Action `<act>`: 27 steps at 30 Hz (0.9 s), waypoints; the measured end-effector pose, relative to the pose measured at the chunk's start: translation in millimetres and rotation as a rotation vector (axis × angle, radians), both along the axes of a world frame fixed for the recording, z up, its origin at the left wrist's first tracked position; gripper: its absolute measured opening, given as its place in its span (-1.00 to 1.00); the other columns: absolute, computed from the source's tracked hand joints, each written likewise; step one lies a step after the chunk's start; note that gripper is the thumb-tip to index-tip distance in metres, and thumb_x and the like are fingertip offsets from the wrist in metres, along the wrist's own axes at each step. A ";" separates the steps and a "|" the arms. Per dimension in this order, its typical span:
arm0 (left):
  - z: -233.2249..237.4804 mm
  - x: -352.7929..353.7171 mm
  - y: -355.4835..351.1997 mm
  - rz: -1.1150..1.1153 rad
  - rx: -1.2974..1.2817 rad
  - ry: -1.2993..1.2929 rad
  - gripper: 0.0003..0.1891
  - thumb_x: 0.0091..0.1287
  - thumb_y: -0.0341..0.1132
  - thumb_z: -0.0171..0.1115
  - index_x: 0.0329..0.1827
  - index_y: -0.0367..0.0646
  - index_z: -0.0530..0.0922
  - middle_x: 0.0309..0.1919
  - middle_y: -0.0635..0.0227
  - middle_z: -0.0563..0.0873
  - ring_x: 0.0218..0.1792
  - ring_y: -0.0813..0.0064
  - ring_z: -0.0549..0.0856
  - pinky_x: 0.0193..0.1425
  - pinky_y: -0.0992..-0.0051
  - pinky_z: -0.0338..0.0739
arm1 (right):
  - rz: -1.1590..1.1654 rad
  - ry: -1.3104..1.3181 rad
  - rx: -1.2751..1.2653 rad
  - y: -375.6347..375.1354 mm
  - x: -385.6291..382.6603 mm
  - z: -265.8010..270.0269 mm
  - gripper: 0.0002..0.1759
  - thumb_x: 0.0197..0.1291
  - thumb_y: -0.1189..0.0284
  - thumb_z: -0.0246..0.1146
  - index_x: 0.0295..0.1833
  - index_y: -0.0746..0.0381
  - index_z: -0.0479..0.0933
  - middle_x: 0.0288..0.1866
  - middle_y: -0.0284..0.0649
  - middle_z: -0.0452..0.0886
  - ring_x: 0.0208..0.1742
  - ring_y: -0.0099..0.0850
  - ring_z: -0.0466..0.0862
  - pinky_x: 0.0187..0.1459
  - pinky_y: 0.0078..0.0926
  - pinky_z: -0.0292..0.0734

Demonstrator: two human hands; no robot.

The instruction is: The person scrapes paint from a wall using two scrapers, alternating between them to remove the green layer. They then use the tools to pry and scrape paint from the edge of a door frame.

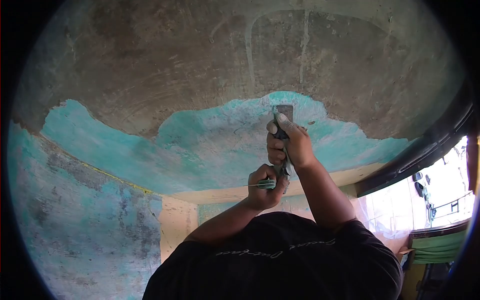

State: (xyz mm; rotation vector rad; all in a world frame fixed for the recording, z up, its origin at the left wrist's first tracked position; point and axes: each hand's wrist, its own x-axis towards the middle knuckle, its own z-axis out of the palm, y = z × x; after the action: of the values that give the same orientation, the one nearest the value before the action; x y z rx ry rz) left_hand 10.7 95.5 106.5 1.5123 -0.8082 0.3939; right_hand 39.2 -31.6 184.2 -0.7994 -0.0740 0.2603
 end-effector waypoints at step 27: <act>12.8 8.2 11.7 -0.032 0.002 0.042 -0.68 0.19 -0.38 0.29 -0.51 -0.12 0.26 -0.65 0.46 0.41 -0.62 0.72 0.36 -0.56 0.61 0.24 | -0.020 -0.036 -0.008 13.8 5.0 27.0 -0.64 0.36 0.03 -0.11 -0.33 0.06 0.29 -0.67 -0.46 0.18 -0.75 -0.60 0.13 -0.68 -0.57 0.07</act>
State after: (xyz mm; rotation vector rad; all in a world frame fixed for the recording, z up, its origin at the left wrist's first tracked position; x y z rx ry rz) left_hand 18.9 107.2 119.3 1.5030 -0.7990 0.3373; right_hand 44.2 -17.9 211.1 -0.8128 -0.0986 0.2281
